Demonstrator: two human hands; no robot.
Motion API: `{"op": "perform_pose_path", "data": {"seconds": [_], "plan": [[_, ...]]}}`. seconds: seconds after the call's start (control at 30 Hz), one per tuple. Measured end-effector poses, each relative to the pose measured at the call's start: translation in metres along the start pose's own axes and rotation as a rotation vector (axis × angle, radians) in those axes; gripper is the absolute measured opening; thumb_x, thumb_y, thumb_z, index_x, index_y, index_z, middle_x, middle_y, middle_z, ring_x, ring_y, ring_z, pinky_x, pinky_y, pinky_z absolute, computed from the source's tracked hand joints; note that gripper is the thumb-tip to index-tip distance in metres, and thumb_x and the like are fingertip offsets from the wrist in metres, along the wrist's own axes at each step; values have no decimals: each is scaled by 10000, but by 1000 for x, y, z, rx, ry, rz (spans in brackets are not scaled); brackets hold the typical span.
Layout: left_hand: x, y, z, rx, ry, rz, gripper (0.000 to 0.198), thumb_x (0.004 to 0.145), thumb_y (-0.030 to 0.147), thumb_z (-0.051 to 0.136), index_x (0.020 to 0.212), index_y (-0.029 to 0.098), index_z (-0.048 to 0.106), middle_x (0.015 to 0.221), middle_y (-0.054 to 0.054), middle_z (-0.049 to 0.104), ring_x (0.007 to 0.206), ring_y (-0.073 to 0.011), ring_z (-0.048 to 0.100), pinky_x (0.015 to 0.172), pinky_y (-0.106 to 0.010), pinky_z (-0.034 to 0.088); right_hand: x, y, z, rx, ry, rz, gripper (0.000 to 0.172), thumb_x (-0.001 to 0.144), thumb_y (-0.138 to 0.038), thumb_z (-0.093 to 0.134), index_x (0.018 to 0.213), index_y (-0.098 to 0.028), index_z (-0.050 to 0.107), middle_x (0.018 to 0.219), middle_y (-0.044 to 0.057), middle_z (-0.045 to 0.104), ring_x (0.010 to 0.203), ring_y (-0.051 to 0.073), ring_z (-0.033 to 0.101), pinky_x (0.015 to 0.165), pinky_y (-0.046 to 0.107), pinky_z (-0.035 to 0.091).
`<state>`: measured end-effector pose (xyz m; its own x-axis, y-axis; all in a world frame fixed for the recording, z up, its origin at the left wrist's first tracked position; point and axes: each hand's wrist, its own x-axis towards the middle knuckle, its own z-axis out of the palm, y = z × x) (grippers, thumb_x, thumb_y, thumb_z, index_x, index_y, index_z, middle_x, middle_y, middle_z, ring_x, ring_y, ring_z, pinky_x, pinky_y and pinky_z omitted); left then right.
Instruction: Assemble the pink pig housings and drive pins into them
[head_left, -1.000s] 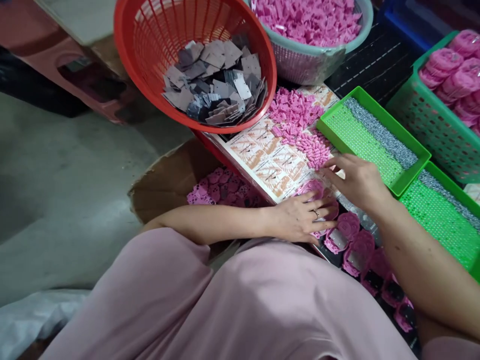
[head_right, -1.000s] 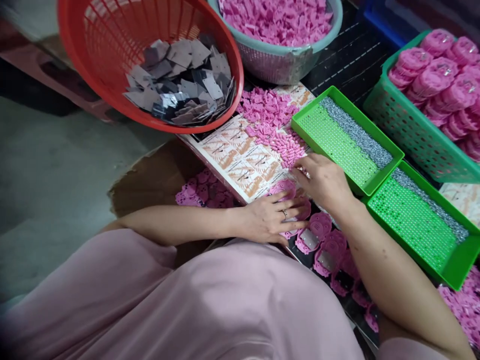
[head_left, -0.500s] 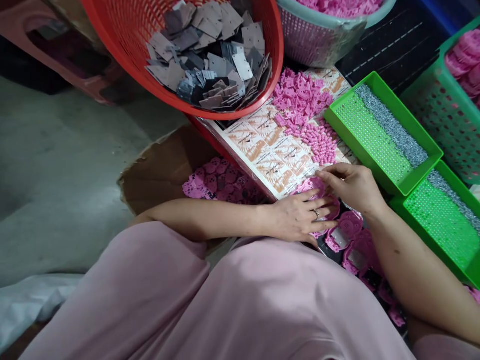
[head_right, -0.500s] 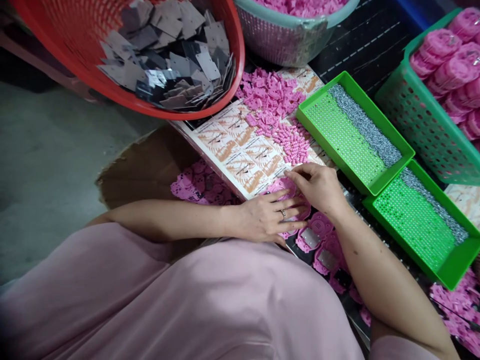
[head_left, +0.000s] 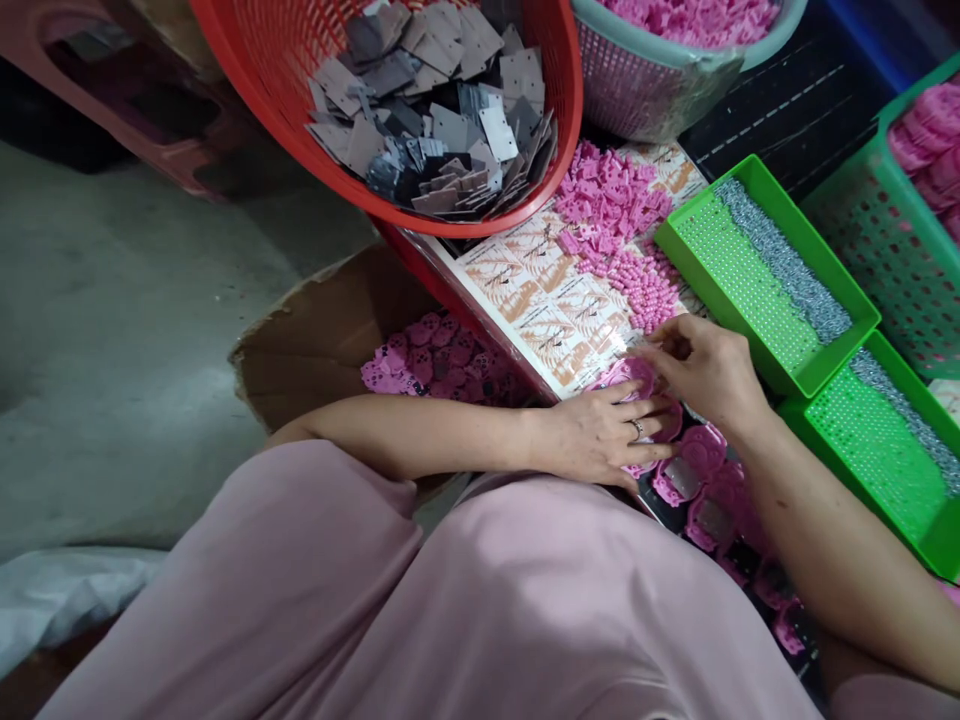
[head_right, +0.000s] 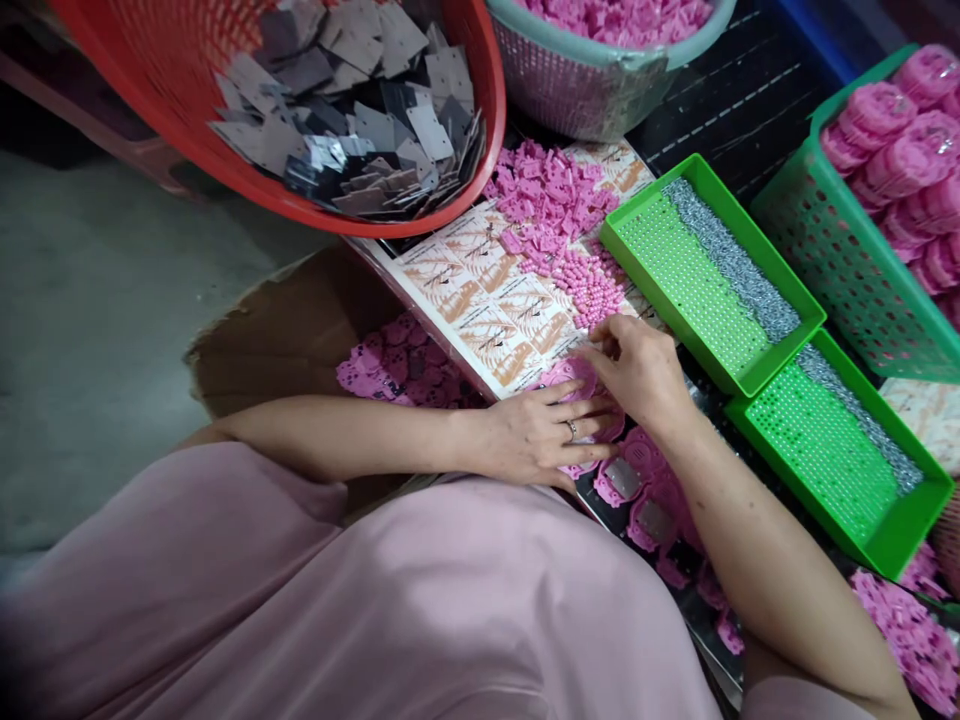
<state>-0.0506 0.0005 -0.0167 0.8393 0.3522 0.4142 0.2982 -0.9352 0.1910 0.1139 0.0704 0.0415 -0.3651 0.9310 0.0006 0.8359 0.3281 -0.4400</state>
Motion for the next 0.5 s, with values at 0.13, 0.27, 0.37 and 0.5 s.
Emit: {"op": "perform_pose_path", "data": {"seconds": [0.13,0.27,0.37,0.5], "plan": [[0,-1,2,-9,0,7,560,929,589,484,1299,185,601,1403,-135,544,1323,-304,468,1040,-456,391,20,-8,-7,-176,44,-158,244,885,-364,561,966,-203,726,864,70,669,712,160,596,632,302,426],[0,-2,4,-35,14,4,542,957,570,434,1302,185,596,1392,-126,556,1319,-293,478,1017,-448,408,41,-20,-4,-421,-87,-117,235,855,-286,531,912,-213,746,914,93,666,758,210,592,522,313,282],[-1,-1,4,-40,18,11,538,956,561,446,1312,185,588,1388,-124,561,1318,-284,482,1035,-445,397,51,-28,0,-520,-193,-93,258,864,-273,490,888,-202,737,936,103,665,766,217,583,518,317,248],[-1,-1,1,-25,14,6,541,935,579,484,1293,191,602,1379,-121,570,1310,-288,489,1009,-434,411,55,-31,3,-523,-248,-76,241,859,-261,492,929,-180,708,1006,119,659,761,212,575,549,319,314]]}}
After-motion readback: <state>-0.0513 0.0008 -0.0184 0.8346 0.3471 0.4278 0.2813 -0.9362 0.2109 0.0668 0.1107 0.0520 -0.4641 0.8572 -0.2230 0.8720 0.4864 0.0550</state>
